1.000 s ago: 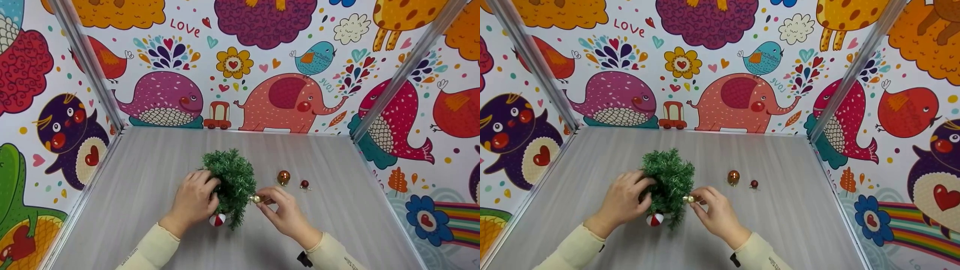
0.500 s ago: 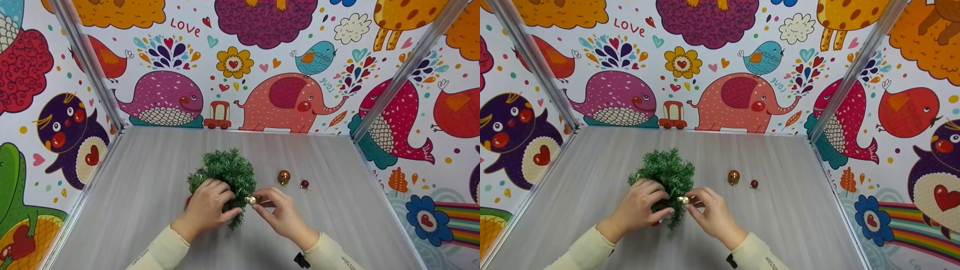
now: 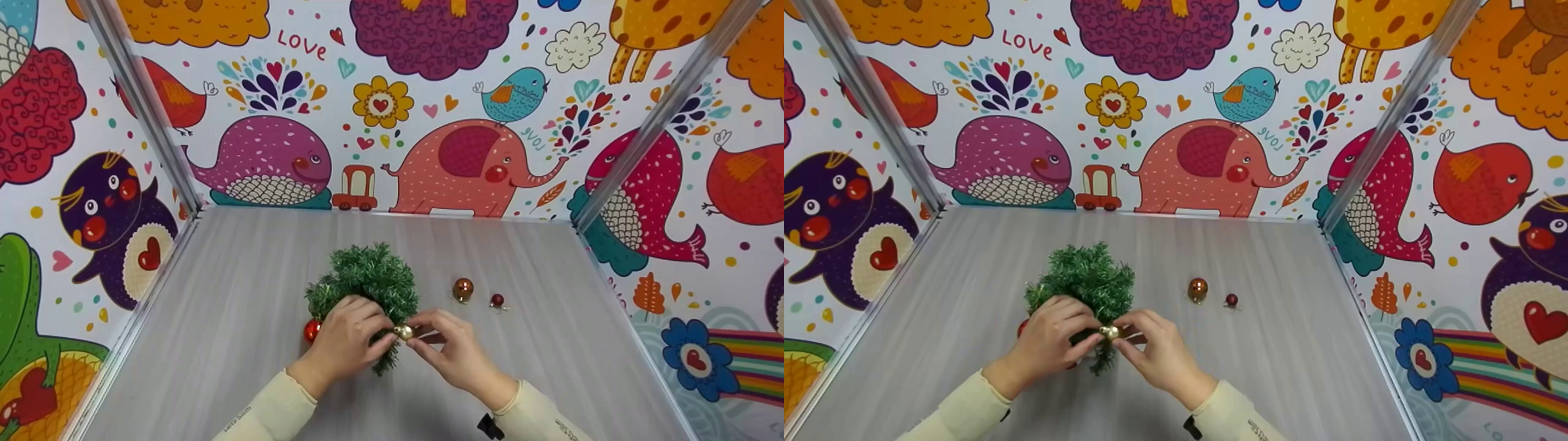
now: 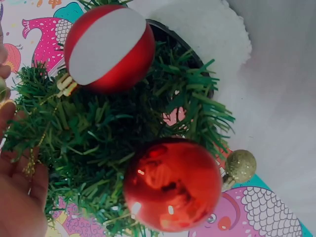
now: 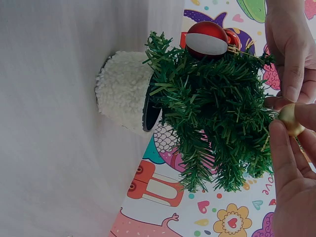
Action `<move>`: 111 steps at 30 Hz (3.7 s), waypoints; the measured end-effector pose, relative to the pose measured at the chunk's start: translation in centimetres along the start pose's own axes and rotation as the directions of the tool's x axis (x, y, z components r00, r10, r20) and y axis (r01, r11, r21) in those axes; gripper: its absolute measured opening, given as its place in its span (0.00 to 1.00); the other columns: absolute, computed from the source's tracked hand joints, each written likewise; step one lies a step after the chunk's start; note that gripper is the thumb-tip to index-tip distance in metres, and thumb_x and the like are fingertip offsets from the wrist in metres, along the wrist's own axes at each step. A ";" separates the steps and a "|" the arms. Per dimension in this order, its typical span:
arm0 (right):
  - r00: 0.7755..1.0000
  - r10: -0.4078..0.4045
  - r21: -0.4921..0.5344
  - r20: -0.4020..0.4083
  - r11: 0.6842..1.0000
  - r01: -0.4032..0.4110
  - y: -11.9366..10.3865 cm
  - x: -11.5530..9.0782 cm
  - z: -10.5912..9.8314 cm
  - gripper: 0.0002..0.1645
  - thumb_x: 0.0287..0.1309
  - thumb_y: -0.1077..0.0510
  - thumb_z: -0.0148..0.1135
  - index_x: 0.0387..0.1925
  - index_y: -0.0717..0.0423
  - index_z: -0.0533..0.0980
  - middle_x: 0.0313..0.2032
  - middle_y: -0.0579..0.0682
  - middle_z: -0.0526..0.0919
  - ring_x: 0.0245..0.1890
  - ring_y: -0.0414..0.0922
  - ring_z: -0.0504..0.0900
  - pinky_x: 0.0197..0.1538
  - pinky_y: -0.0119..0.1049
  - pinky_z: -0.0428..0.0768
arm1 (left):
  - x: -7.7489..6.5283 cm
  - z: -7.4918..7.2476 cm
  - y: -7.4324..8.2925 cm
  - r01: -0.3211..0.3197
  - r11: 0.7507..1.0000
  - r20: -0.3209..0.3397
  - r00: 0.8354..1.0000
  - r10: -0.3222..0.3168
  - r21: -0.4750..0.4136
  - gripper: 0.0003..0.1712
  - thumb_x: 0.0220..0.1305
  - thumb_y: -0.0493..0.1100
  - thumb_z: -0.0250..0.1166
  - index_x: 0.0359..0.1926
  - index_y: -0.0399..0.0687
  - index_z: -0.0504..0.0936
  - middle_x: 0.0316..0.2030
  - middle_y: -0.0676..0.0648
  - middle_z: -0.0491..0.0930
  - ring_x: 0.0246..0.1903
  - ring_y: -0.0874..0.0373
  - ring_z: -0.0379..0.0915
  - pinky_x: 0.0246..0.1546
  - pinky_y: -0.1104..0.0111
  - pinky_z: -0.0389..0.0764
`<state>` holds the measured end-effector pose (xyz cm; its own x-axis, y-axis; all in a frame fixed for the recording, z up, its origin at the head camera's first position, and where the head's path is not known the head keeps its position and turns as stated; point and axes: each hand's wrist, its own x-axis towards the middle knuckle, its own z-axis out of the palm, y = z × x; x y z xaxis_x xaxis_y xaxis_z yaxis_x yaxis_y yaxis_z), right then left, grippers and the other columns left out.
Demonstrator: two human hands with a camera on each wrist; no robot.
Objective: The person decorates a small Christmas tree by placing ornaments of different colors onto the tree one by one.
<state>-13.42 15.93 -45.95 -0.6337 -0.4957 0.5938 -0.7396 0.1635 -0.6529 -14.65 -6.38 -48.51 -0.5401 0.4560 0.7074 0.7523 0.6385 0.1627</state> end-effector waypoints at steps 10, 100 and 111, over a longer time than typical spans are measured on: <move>0.999 0.047 -0.006 0.020 0.999 -0.047 2.9 -1.4 0.3 0.18 0.58 0.66 0.68 0.50 0.54 0.78 0.44 0.49 0.82 0.40 0.45 0.86 0.37 0.33 0.84 | 0.5 0.1 0.3 -0.038 0.999 -0.071 0.997 0.039 0.007 0.03 0.52 0.40 0.72 0.26 0.53 0.85 0.28 0.57 0.80 0.32 0.59 0.77 0.45 0.61 0.79; 0.964 -0.058 -0.450 -0.261 0.890 -0.069 4.5 0.5 2.5 0.13 0.47 0.66 0.70 0.26 0.46 0.76 0.26 0.36 0.76 0.27 0.33 0.74 0.27 0.27 0.74 | 2.1 0.7 1.6 0.201 0.954 -0.195 0.968 -0.158 0.224 0.05 0.46 0.40 0.71 0.19 0.51 0.84 0.20 0.54 0.81 0.21 0.55 0.73 0.27 0.62 0.73; 0.955 0.046 -0.452 -0.294 0.873 -0.181 3.4 0.2 2.6 0.10 0.44 0.63 0.72 0.22 0.44 0.80 0.19 0.31 0.71 0.18 0.28 0.67 0.20 0.24 0.67 | 2.1 0.7 1.7 0.167 0.965 -0.151 0.979 -0.138 0.204 0.05 0.48 0.40 0.70 0.19 0.51 0.83 0.21 0.53 0.81 0.22 0.55 0.74 0.29 0.61 0.74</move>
<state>-15.50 14.19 -49.26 -0.7055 -0.2151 0.6752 -0.6337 0.6181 -0.4652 -14.70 -3.91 -47.21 -0.5753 0.2649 0.7738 0.5584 0.8185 0.1349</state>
